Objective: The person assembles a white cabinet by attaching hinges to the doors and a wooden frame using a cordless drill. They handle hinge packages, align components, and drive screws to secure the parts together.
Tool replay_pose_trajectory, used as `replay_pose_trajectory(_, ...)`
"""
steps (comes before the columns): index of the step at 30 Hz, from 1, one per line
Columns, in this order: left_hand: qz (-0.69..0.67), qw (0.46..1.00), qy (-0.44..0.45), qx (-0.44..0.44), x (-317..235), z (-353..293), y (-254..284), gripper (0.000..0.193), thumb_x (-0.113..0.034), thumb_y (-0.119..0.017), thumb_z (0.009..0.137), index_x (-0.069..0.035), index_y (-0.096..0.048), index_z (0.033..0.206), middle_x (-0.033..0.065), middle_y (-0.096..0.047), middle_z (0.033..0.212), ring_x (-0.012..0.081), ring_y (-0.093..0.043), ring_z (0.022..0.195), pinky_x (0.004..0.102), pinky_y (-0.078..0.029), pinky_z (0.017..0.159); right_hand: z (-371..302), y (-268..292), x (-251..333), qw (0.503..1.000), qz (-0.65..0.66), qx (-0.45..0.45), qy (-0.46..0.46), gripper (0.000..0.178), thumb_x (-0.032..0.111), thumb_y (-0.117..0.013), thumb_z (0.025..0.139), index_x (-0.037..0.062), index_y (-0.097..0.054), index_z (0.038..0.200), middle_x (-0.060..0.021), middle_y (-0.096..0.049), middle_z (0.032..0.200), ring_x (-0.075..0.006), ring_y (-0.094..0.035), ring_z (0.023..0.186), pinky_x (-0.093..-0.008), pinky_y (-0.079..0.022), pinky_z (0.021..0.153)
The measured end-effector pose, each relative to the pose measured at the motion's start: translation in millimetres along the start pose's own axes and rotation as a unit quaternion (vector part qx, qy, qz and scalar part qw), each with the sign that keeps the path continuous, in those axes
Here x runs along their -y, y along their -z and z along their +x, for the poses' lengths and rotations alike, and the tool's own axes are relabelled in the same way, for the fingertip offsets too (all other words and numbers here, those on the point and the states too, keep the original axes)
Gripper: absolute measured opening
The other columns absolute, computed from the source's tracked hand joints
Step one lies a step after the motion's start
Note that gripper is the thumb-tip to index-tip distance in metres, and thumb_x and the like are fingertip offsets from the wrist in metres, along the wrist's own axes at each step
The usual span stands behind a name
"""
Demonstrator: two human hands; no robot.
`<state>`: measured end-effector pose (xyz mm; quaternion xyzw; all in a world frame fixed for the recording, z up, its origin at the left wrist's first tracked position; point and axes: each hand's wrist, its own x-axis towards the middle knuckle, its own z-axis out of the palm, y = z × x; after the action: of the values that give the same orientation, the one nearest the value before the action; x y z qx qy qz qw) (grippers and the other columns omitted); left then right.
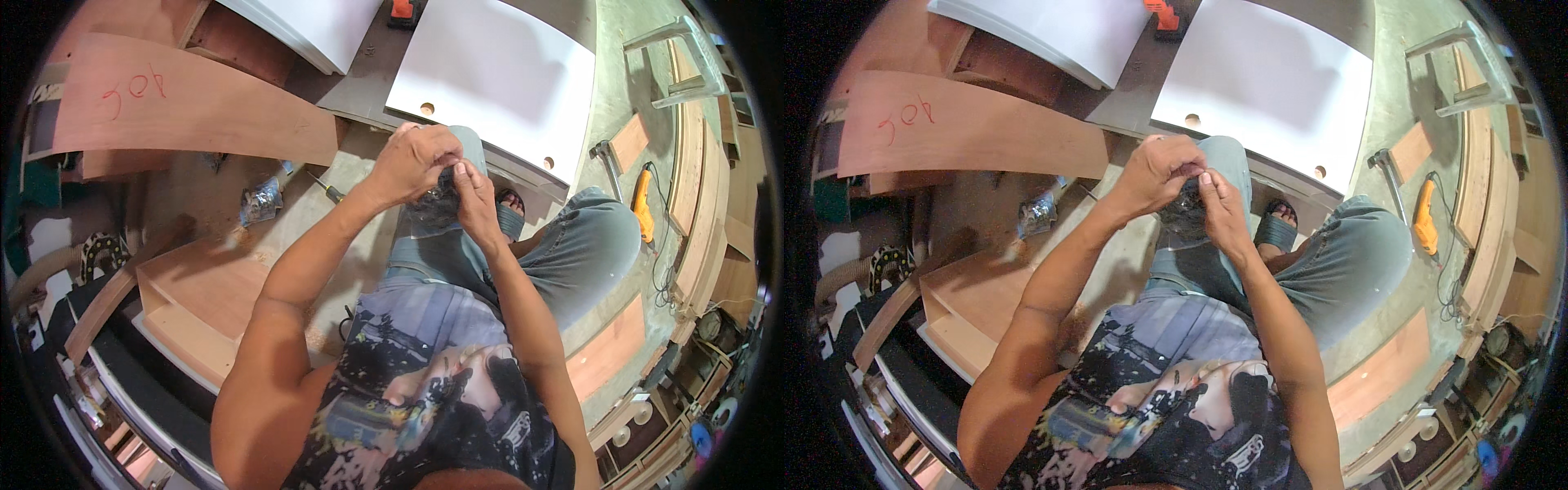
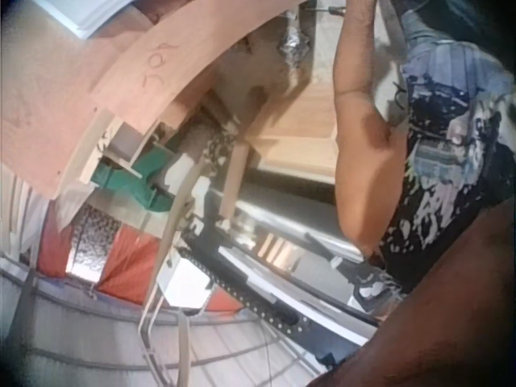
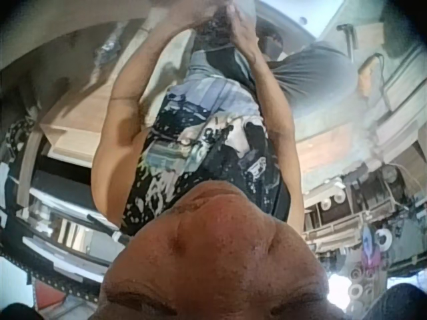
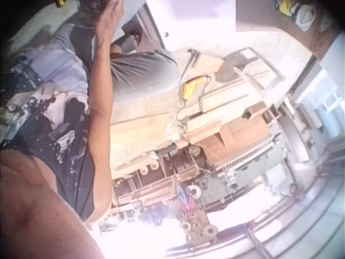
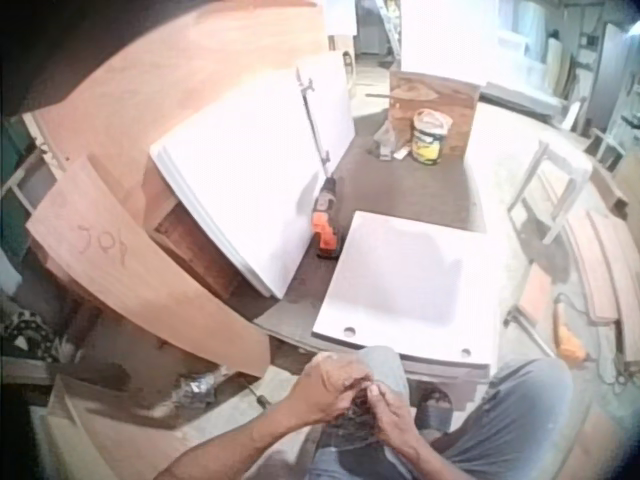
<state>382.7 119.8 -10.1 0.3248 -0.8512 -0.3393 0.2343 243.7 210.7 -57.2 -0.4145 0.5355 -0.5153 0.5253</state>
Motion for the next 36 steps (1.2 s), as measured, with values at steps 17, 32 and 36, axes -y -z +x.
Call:
replay_pose_trajectory(17, -0.51, 0.843, 0.168, 0.017, 10.4, -89.9, 48.6, 0.008, -0.007, -0.059, 0.094, -0.002, -0.06, 0.088, 0.0053, -0.057, 0.084, 0.0107, -0.052, 0.069, 0.0235, -0.043, 0.062, 17.2, 37.9, -56.5, 0.985, 0.095, -0.143, -0.022, 0.033, 0.03, -0.046, 0.104, 0.0001, -0.06, 0.099, 0.0043, -0.055, 0.083, -0.0036, -0.045, 0.075, -0.022, -0.04, 0.066)
replay_pose_trajectory(32, -0.296, 0.589, 0.435, -0.613, 279.5, -427.9, 125.9, 0.028, -0.019, -0.057, 0.093, -0.002, -0.062, 0.115, 0.0065, -0.066, 0.109, 0.019, -0.062, 0.085, 0.0364, -0.054, 0.067, -2.9, 14.7, -26.0, 0.992, -0.126, 0.018, -0.004, 0.049, 0.035, -0.074, 0.086, 0.0031, -0.056, 0.119, -0.0093, -0.064, 0.102, -0.0151, -0.059, 0.096, -0.0312, -0.048, 0.084)
replay_pose_trajectory(36, -0.295, 0.687, 0.54, -0.387, 193.6, -274.0, 28.1, 0.026, -0.018, -0.06, 0.093, -0.005, -0.063, 0.116, 0.0057, -0.066, 0.105, 0.0155, -0.063, 0.089, 0.0311, -0.054, 0.074, -7.1, 32.0, -31.8, 0.97, -0.237, -0.019, 0.043, 0.086, 0.038, -0.086, 0.069, 0.0043, -0.044, 0.136, -0.0139, -0.061, 0.113, -0.0229, -0.06, 0.1, -0.0332, -0.048, 0.089)
